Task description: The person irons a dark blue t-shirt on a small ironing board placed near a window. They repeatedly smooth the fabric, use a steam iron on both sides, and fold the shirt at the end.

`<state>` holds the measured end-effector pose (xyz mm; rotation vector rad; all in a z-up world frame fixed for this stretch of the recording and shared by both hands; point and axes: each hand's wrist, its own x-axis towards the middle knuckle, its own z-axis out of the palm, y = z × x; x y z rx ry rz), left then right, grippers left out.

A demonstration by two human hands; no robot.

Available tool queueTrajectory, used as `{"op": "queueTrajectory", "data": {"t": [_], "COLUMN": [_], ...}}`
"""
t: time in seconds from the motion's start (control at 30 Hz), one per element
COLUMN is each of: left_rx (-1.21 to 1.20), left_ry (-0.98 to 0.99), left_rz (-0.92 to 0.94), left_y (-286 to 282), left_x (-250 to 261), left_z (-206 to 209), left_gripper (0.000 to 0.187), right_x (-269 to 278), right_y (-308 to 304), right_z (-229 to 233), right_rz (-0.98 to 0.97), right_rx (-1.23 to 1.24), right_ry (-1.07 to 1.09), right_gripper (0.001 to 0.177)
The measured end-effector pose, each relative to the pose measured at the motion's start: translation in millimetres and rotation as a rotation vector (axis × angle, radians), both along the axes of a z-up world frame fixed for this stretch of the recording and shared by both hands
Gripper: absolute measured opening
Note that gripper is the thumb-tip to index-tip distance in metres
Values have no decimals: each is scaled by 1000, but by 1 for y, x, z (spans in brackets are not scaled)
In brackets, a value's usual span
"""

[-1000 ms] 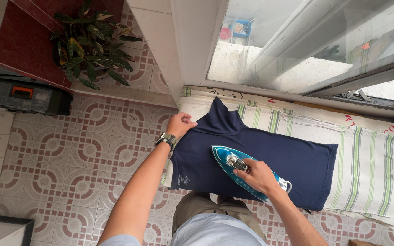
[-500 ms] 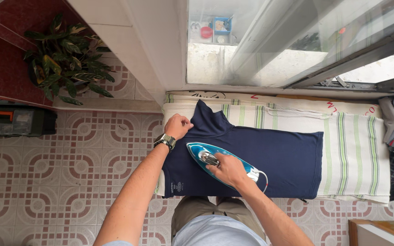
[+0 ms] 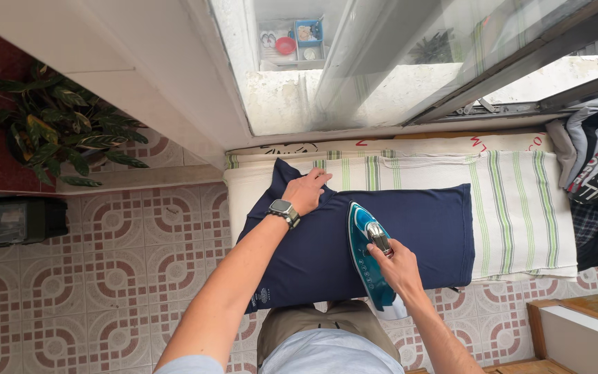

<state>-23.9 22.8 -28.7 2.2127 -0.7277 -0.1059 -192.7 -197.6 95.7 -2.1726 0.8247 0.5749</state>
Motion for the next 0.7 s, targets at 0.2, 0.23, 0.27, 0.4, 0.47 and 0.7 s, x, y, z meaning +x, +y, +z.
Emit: {"op": "queueTrajectory", "data": {"t": [0.2, 0.23, 0.27, 0.4, 0.47, 0.7], "left_rx": [402, 392, 383, 445, 457, 361], "left_ry": [58, 54, 55, 109, 41, 231], "left_rz": [-26, -33, -38, -150, -139, 91], "left_y": [-12, -10, -9, -6, -6, -1], "left_x": [39, 43, 43, 40, 38, 35], "left_z": [-43, -41, -36, -14, -12, -21], "left_gripper": [13, 11, 10, 32, 22, 14], "right_x": [4, 5, 8, 29, 36, 67], "right_y": [20, 27, 32, 47, 53, 80], "right_z": [-12, -16, -19, -27, -29, -35], "right_rz": [-338, -373, -392, -468, -497, -530], "right_rx": [379, 442, 442, 482, 511, 538], "right_ry": [-123, -169, -183, -238, -256, -343], "right_gripper": [24, 23, 23, 26, 26, 25]}}
